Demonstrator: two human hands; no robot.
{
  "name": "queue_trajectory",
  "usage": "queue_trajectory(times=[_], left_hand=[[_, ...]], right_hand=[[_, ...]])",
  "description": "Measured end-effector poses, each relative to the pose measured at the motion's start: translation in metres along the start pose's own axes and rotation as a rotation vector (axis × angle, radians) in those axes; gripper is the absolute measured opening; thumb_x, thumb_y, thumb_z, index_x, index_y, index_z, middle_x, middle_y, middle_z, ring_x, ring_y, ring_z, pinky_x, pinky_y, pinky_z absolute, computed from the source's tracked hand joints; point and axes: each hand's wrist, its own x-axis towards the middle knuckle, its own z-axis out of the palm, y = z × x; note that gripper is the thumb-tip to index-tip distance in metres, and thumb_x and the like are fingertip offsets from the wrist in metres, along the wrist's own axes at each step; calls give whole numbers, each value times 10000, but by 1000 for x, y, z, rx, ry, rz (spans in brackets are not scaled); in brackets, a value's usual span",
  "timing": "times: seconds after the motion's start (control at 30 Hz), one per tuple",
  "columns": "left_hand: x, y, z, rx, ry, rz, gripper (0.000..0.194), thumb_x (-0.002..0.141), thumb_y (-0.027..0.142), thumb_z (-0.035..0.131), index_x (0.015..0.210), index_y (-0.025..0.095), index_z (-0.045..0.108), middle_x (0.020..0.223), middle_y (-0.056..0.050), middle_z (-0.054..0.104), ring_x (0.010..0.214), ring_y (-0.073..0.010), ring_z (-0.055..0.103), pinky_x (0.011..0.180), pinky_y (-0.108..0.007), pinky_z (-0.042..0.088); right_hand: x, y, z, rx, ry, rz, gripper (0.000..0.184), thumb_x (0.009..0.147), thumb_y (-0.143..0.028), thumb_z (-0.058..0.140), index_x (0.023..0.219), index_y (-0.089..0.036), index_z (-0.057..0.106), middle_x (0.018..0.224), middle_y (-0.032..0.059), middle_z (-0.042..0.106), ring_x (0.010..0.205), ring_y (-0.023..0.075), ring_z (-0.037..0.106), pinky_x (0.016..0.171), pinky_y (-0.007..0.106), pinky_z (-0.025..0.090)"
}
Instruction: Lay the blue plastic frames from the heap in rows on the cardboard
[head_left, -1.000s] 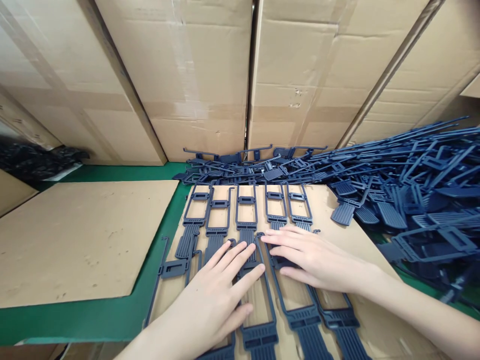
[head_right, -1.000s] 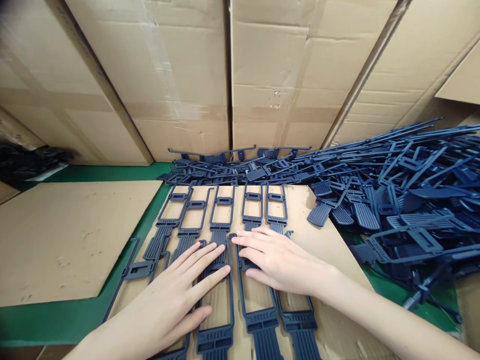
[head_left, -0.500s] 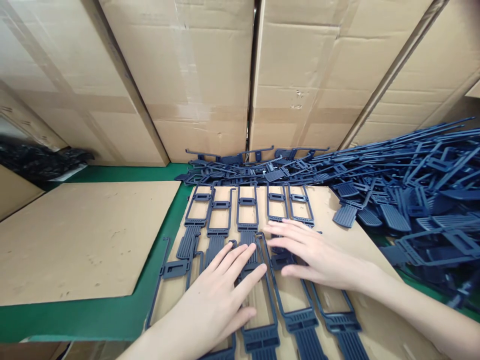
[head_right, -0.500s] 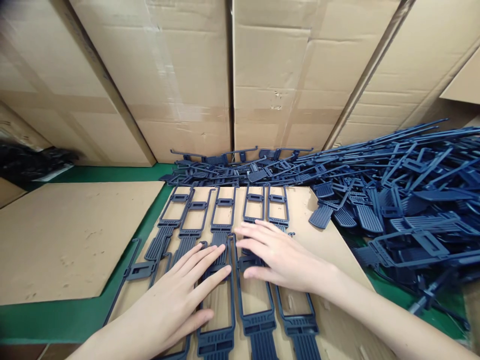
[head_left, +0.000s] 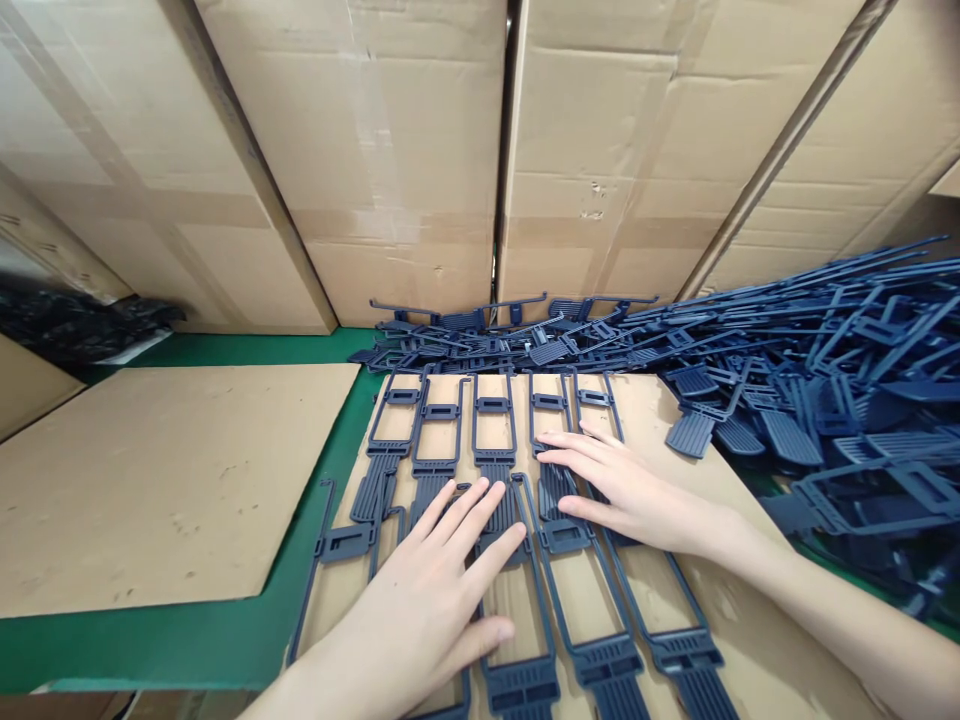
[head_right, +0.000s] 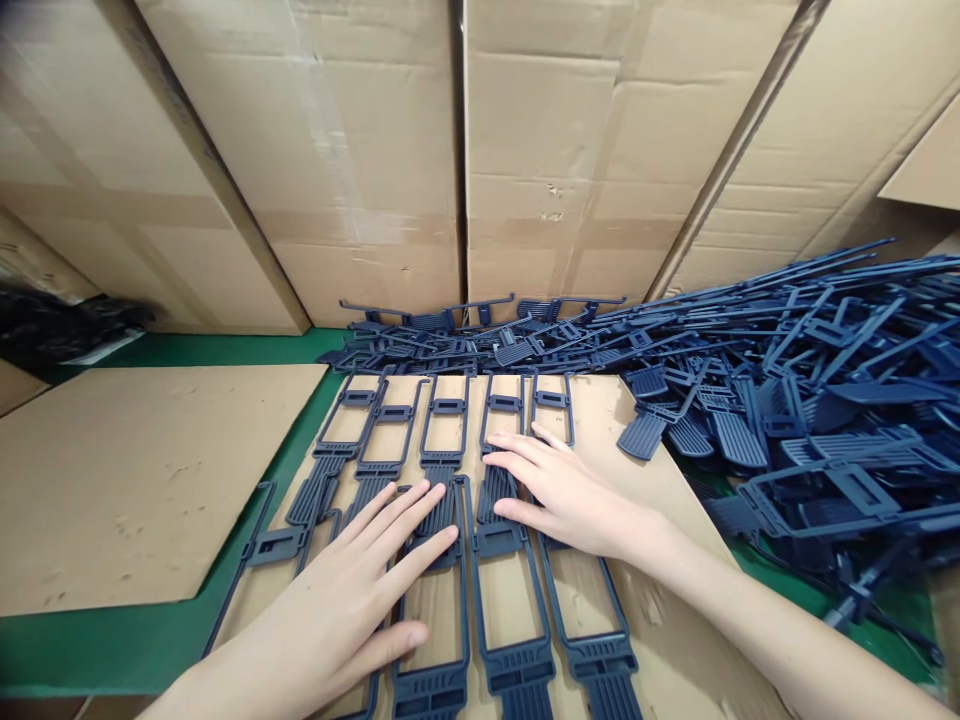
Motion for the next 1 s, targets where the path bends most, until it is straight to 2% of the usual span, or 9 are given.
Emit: queue_trajectory(times=[0.3,0.4,0.5,0.67,0.73,0.87,1.0], left_hand=[[0,-1,0,-53,-30,-1,627,885,487,515,1431,206,386,1513,-158,238,1385,-350,284,1002,-539,469],[0,-1,1,-73,-33,-9,625,888,470,517,1437,208,373,1520,-155,222,1395,-344,264,1024,-538,450],[-1,-1,0,-64,-42,-9,619,889,465,518,1435,209,378,1519,-154,224,1393,-345,267,1009,-533,465],[-2,-5,-9,-50,-41,3,671,883,536,494,1453,216,345,1527,-137,209,1396,-350,258,981,-559,470],[-2,-11,-15,-47,-39,-8,659,908,537,439,1469,219,308,1542,-119,163,1421,-323,205,1030,-564,423],[8,-35,-25,-60,-60,-78,620,942,539,347,1481,243,275,1555,-66,128,1450,-269,120,1122,-561,306],[31,-64,-22,-148,-196,-204,633,942,590,245,1492,276,240,1560,-41,103,1457,-227,85,1176,-518,228]], right_hand=[[8,3,3,128,-82,-9,421,1018,-476,249,1357,-273,391,1456,-119,160,1401,18,146,1212,350,175],[11,4,4,154,-90,-14,389,1019,-447,266,1357,-286,371,1445,-126,189,1392,9,164,1216,351,151],[13,5,2,203,-95,-14,363,1017,-440,281,1323,-280,394,1422,-125,246,1368,3,210,1208,325,179],[28,17,-4,263,-23,43,348,989,-463,348,1281,-299,442,1352,-100,358,1301,46,314,1128,318,305],[39,26,-4,274,7,112,369,967,-471,388,1271,-275,461,1324,-70,394,1264,74,360,1092,329,340],[64,41,5,233,17,194,409,942,-447,431,1269,-209,491,1314,-4,412,1234,137,393,1077,383,338],[77,40,21,222,56,217,403,941,-414,432,1240,-161,523,1290,29,432,1211,151,413,1083,409,317]])
